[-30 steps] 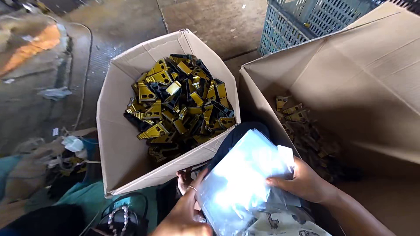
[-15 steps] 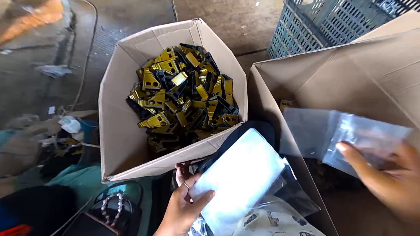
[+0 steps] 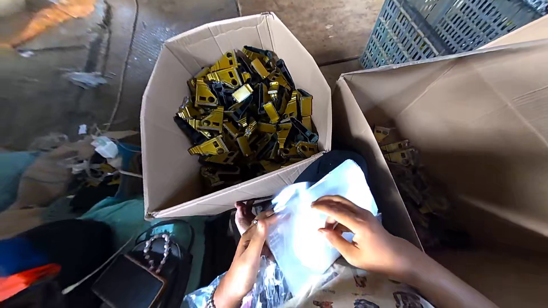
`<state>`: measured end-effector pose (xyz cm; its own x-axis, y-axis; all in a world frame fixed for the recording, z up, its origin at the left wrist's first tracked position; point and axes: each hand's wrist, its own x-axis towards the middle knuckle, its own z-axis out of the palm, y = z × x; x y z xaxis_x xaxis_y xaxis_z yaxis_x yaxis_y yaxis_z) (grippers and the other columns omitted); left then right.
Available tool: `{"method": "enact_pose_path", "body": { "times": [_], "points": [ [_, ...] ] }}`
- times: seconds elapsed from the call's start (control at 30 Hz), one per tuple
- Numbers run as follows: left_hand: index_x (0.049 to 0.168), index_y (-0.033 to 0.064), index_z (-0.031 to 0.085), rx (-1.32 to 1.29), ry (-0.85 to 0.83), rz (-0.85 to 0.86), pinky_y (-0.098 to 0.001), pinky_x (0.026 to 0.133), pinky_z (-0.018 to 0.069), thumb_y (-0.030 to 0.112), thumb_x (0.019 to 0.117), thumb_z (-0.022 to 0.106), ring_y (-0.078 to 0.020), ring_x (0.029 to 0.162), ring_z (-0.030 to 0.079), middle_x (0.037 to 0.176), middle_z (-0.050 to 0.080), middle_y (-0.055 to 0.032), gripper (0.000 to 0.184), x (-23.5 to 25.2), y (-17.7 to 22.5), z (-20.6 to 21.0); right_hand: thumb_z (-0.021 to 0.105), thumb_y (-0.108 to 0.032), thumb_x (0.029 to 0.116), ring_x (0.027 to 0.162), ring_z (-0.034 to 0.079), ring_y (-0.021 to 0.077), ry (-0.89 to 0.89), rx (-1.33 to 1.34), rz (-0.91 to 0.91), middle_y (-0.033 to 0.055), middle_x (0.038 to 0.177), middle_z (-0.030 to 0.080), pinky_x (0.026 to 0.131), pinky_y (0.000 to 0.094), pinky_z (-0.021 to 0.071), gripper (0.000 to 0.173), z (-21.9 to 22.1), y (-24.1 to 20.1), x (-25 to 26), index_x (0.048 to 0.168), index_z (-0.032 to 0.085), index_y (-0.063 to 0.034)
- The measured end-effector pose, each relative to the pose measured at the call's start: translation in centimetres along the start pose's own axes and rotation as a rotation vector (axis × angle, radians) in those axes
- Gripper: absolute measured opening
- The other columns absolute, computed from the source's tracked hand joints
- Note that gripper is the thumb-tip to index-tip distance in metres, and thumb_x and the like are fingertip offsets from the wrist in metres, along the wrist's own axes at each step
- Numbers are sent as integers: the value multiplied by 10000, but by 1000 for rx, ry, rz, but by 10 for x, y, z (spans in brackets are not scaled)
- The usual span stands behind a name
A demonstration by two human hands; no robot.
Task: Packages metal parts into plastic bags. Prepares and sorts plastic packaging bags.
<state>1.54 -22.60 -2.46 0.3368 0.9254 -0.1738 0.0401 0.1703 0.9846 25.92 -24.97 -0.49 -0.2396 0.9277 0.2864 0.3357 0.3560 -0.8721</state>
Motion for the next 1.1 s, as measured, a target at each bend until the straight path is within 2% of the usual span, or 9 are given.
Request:
{"method": "enact_pose_path", "body": {
  "times": [0.17, 0.27, 0.37, 0.47, 0.57, 0.77, 0.9, 1.0, 1.1],
  "points": [
    [1283, 202, 698, 31, -68, 194, -234, 1050, 484, 578, 863, 726, -26, 1286, 523, 1363, 590, 83, 565, 5, -11, 6, 754, -168, 859, 801, 628, 119, -40, -264, -45, 231, 1294, 616, 665, 178, 525, 372, -3, 4, -3, 1207, 725, -39],
    [1016, 204, 759, 78, -11, 154, -216, 1011, 503, 268, 839, 804, -14, 1241, 553, 1280, 634, 71, 194, 4, -9, 10, 695, -195, 907, 1043, 676, 254, -160, -304, -129, 164, 1277, 665, 876, 307, 573, 265, -5, 6, -6, 1148, 762, -105],
    [870, 136, 751, 173, 34, 144, -180, 905, 563, 137, 817, 800, -5, 1165, 613, 1250, 661, 4, 72, 2, -14, 8, 714, -182, 940, 1035, 655, 103, 35, -224, -128, 102, 1176, 683, 865, 178, 550, 139, -20, 9, -18, 1034, 738, -84],
    [848, 113, 739, 217, 57, 145, -154, 833, 578, 142, 794, 812, 10, 1100, 640, 1258, 655, -18, 95, -2, -17, 3, 713, -290, 942, 858, 650, 56, 266, -307, 218, 108, 1062, 660, 701, 181, 568, 302, -57, 16, -47, 1048, 667, -11],
    [826, 128, 719, 153, 49, 88, -173, 824, 589, 123, 731, 841, -14, 1123, 641, 1271, 655, -19, 155, 0, -18, 1, 631, -429, 982, 920, 705, 298, -23, -231, 792, 225, 1118, 693, 803, 468, 583, 604, -90, 6, -58, 1324, 566, 65],
    [1237, 141, 614, 46, -13, 136, -267, 967, 574, 208, 637, 938, -85, 1224, 603, 1325, 616, 27, 685, 4, -21, 1, 781, -120, 848, 703, 691, 9, 231, 131, 505, -62, 852, 699, 645, 187, 607, 325, -70, 10, -55, 1079, 559, -67],
    [1463, -73, 339, -27, 90, 44, -266, 963, 582, 145, 672, 902, -94, 1163, 646, 1326, 603, -57, 995, 4, -12, 11, 586, -19, 969, 802, 710, 39, 305, 38, 178, 28, 974, 728, 731, 210, 618, 126, -52, 29, -25, 1090, 577, 17],
    [1474, -112, 316, 108, 102, 96, -247, 947, 588, 129, 621, 934, -64, 1163, 649, 1356, 598, -90, 1080, 3, -14, 9, 597, -225, 1011, 909, 651, 34, 327, -143, 205, 78, 1078, 698, 776, 177, 552, 274, -51, 32, -18, 1143, 632, 13],
    [1451, -39, 428, 282, 86, 227, -239, 996, 545, 355, 599, 976, -72, 1230, 589, 1361, 586, -97, 1087, 1, -21, 6, 714, -559, 873, 1042, 608, 145, 259, -233, 359, 209, 1266, 597, 807, 250, 533, 794, -53, 28, -20, 1353, 564, 56]
  ]
}}
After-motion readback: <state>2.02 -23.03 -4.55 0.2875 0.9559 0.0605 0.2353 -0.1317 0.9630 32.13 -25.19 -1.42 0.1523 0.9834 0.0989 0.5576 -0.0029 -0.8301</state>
